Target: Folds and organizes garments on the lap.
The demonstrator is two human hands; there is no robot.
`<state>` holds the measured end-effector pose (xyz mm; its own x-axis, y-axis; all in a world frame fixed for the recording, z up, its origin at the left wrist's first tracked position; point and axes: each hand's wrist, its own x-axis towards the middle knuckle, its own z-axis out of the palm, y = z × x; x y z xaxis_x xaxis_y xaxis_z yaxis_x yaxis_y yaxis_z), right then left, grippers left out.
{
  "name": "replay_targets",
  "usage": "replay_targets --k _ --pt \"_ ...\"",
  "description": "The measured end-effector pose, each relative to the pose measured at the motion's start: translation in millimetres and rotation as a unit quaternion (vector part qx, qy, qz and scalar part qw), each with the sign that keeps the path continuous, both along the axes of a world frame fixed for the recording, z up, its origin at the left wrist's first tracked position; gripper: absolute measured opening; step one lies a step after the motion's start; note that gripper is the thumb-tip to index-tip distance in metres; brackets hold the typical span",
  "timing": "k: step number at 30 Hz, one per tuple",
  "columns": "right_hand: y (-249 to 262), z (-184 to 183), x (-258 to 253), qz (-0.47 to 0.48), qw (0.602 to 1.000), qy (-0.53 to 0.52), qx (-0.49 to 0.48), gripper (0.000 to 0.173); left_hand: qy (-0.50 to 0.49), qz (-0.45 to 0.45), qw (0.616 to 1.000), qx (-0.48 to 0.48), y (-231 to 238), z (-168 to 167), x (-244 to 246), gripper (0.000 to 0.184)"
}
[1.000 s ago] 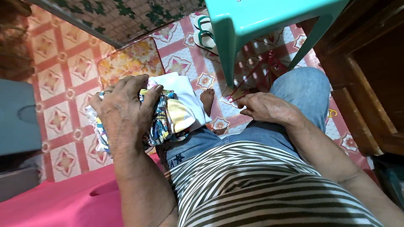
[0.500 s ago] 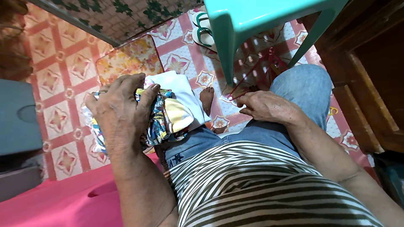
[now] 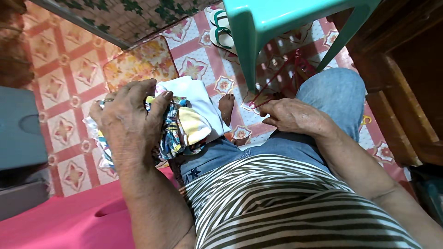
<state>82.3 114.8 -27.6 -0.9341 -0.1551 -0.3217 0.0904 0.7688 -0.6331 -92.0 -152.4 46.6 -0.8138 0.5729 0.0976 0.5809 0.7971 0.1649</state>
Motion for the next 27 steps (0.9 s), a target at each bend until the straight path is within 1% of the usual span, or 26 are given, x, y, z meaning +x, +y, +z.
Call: replay_targets --k 9,13,17,27 --pt "0.0 1.7 -1.2 0.003 1.0 -0.014 0.004 0.025 -0.002 0.014 1.0 -0.011 3.0 1.8 0.5 0.066" --pt "-2.8 -0.4 3.1 -0.012 1.0 0.02 0.013 0.022 0.003 0.009 1.0 -0.007 2.6 1.5 0.8 0.066" --pt "-0.2 1.9 0.0 0.0 1.0 -0.011 0.003 0.025 0.003 0.016 1.0 -0.013 3.3 1.8 1.2 0.066" --pt "0.3 -0.9 0.6 0.001 1.0 0.001 -0.003 0.024 -0.002 0.005 1.0 -0.005 -1.3 0.8 0.7 0.063"
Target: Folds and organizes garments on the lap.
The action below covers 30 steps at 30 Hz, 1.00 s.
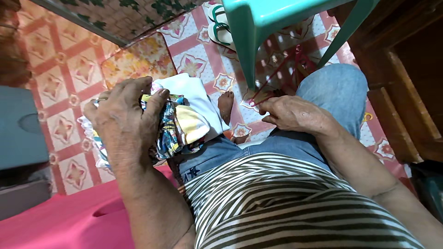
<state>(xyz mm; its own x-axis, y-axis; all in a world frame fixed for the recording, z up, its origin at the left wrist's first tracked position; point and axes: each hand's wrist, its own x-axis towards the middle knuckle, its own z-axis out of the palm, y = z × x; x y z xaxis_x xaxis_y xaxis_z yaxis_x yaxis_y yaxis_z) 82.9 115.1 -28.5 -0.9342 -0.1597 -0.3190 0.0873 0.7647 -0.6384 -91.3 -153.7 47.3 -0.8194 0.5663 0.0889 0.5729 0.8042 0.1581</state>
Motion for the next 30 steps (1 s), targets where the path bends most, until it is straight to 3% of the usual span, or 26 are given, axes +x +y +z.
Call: replay_targets --k 30 --pt "1.3 1.0 1.3 0.006 1.0 0.015 -0.002 0.025 -0.009 -0.006 1.0 -0.007 3.6 2.7 -0.7 0.063"
